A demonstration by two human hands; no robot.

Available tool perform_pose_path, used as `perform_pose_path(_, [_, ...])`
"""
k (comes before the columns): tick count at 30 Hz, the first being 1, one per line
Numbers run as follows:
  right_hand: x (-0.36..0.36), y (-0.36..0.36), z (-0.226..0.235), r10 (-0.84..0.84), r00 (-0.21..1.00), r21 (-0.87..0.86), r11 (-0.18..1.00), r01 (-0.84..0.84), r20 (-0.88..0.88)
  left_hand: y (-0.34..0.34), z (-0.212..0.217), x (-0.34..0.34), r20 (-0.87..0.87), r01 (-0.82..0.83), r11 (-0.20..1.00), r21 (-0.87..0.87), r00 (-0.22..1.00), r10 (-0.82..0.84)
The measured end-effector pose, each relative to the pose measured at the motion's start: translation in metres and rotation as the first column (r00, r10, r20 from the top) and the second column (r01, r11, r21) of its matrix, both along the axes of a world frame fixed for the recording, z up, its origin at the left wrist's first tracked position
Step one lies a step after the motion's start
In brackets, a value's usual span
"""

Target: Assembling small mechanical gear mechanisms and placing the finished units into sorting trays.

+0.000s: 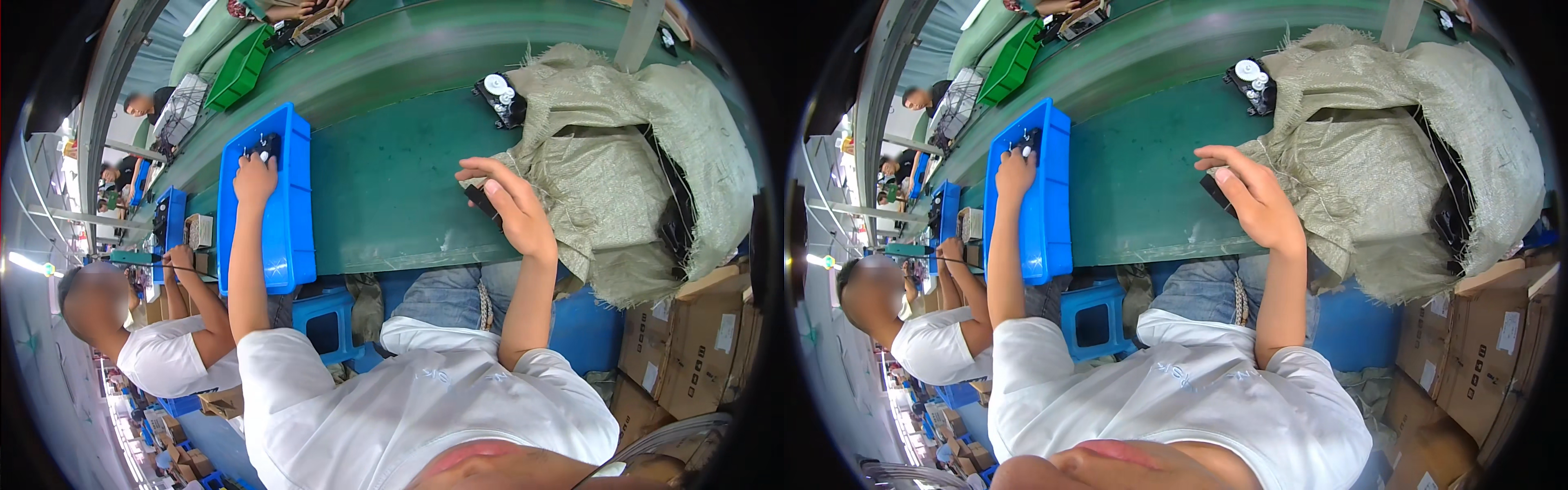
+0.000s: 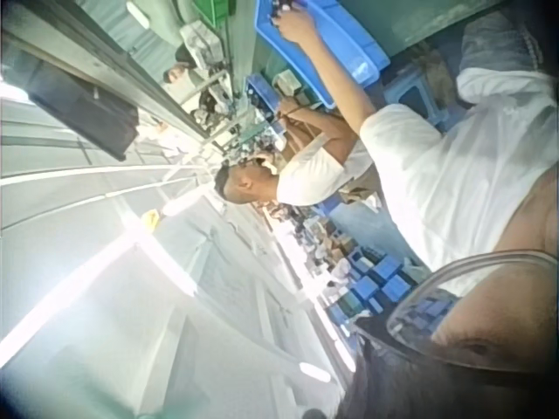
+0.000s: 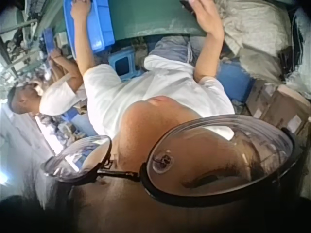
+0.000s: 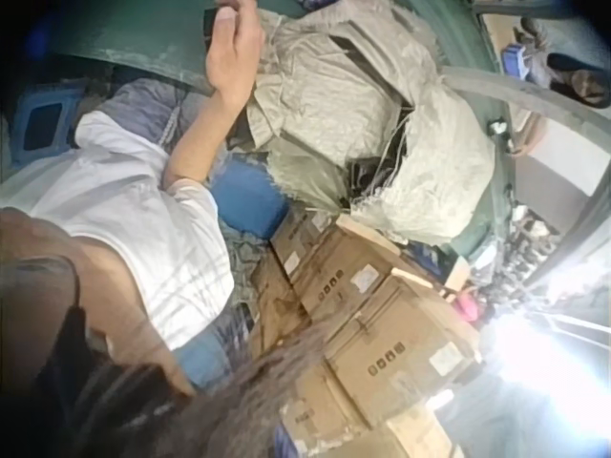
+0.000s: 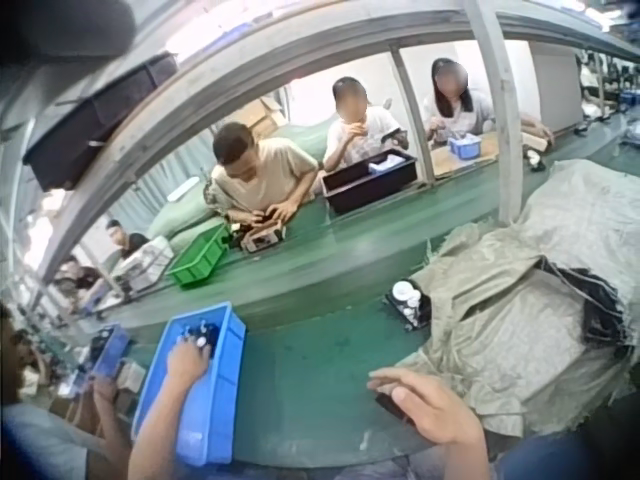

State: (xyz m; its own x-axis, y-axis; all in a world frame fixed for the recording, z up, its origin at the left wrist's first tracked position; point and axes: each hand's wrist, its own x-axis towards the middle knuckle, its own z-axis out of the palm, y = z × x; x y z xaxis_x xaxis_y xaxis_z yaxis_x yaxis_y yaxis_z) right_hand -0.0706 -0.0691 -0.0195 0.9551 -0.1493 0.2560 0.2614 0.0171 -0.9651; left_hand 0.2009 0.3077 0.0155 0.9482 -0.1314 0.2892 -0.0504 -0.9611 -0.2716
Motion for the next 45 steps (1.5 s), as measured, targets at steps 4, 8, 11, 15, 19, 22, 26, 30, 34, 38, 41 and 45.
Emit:
perform_pose_path(4, [0.003,0.000,-0.002,-0.018,0.999,0.065,0.998,0.015,0.047,-0.052,0.039,-0.088,0.082,0.084,0.996,0.037,0.993,-0.087])
perform_pose_path(8, [0.002,0.004,-0.002,-0.024,0.996,0.161,0.987,0.009,0.092,-0.129,0.052,-0.182,0.174,0.443,0.782,-0.438,0.895,-0.410])
perform_pose_path(11, [-0.001,0.004,0.001,-0.090,0.988,0.310,0.950,0.046,0.129,-0.183,0.044,-0.212,0.185,0.545,0.467,-0.696,0.765,-0.616])
perform_pose_path(15, [-0.005,0.002,0.002,-0.217,0.952,0.592,0.805,0.049,0.217,-0.247,0.042,-0.226,0.285,0.593,0.150,-0.791,0.574,-0.768])
perform_pose_path(19, [-0.016,-0.006,0.011,-0.398,0.887,0.746,0.658,0.099,0.234,-0.293,0.039,-0.231,0.346,0.593,-0.057,-0.803,0.386,-0.855])
perform_pose_path(22, [-0.018,-0.011,0.019,-0.489,0.852,0.891,0.450,0.061,0.188,-0.315,0.034,-0.237,0.383,0.590,-0.146,-0.794,0.301,-0.873])
perform_pose_path(26, [-0.023,-0.029,0.005,-0.500,0.841,0.884,0.464,0.057,0.208,-0.322,0.025,-0.237,0.344,0.544,-0.170,-0.822,0.236,-0.909])
perform_pose_path(30, [-0.016,-0.030,-0.005,-0.456,0.857,0.905,0.424,-0.029,0.241,-0.309,0.021,-0.234,0.308,0.522,-0.131,-0.843,0.270,-0.912])
perform_pose_path(34, [0.000,-0.027,-0.020,-0.389,0.873,0.929,0.332,-0.165,0.295,-0.298,0.013,-0.221,0.286,0.578,-0.081,-0.812,0.273,-0.918])
perform_pose_path(38, [0.013,-0.024,-0.032,-0.335,0.880,0.936,0.227,-0.270,0.336,-0.289,0.009,-0.212,0.269,0.623,-0.054,-0.780,0.257,-0.928])
perform_pose_path(41, [0.019,-0.021,-0.039,-0.287,0.905,0.949,0.121,-0.290,0.313,-0.280,0.009,-0.206,0.213,0.588,-0.015,-0.809,0.268,-0.940])
perform_pose_path(45, [0.024,-0.023,-0.040,-0.308,0.903,0.954,0.114,-0.277,0.299,-0.276,0.003,-0.204,0.148,0.619,0.086,-0.781,0.316,-0.937])
